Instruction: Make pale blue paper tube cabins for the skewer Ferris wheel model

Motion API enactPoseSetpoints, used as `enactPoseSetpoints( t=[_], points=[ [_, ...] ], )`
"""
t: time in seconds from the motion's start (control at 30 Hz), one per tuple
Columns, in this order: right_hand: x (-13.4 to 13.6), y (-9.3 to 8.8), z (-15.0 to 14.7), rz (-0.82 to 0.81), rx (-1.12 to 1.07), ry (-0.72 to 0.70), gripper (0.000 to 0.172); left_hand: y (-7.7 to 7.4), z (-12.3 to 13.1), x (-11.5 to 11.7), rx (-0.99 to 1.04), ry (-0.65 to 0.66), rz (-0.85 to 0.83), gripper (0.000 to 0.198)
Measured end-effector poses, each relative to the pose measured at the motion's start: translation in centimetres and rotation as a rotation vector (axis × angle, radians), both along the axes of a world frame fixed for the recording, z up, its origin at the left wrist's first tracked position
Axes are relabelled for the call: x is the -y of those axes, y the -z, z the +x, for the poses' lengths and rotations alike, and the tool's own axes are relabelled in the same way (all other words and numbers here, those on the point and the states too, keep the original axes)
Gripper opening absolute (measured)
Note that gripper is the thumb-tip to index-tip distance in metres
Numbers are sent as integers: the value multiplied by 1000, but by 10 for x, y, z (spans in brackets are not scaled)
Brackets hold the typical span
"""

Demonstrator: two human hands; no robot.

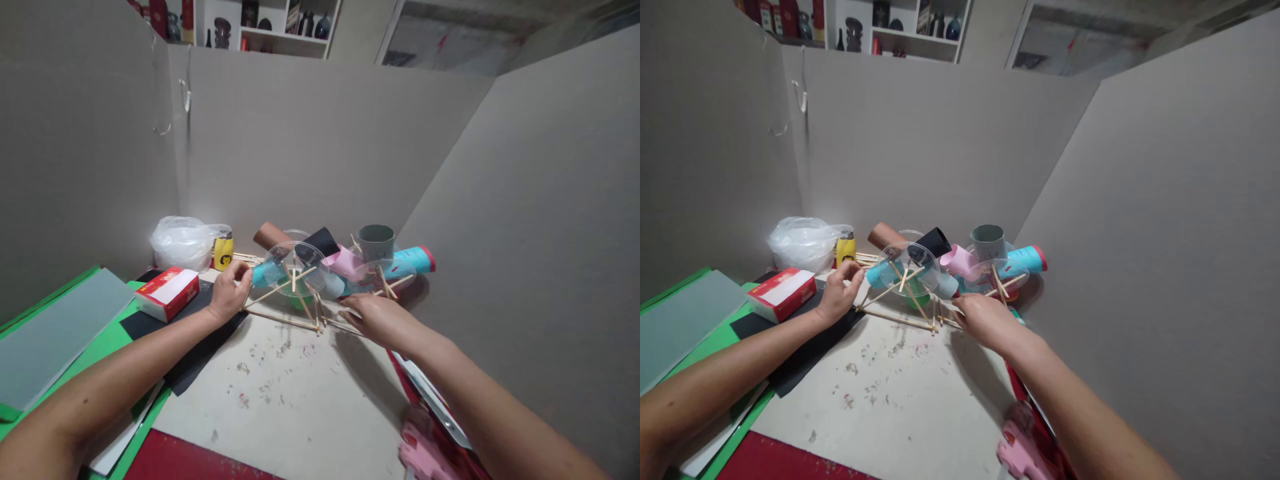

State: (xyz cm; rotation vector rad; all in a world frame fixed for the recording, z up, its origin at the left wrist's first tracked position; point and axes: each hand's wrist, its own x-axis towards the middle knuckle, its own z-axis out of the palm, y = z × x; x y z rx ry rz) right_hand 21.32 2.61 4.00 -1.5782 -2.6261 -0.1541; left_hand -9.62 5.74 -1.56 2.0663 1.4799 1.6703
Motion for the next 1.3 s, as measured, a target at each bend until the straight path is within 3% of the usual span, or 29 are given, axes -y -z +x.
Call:
enactPoseSetpoints(
  t=[0.17,0.47,0.9,1.3],
  points=[
    [13,-17,-24,69,-109,-96,30,2,30,21,-182,206,38,19],
    [-17,-15,-46,213,-263,-108,26,-8,67,-7,125,444,-99,22],
    [-46,-21,-53,196,-201,36,23,-9,76,-54,278,510,-185,24],
    [-38,-18,-47,227,-247,42,25,-11,80,-46,345,571,-223,34]
  ],
)
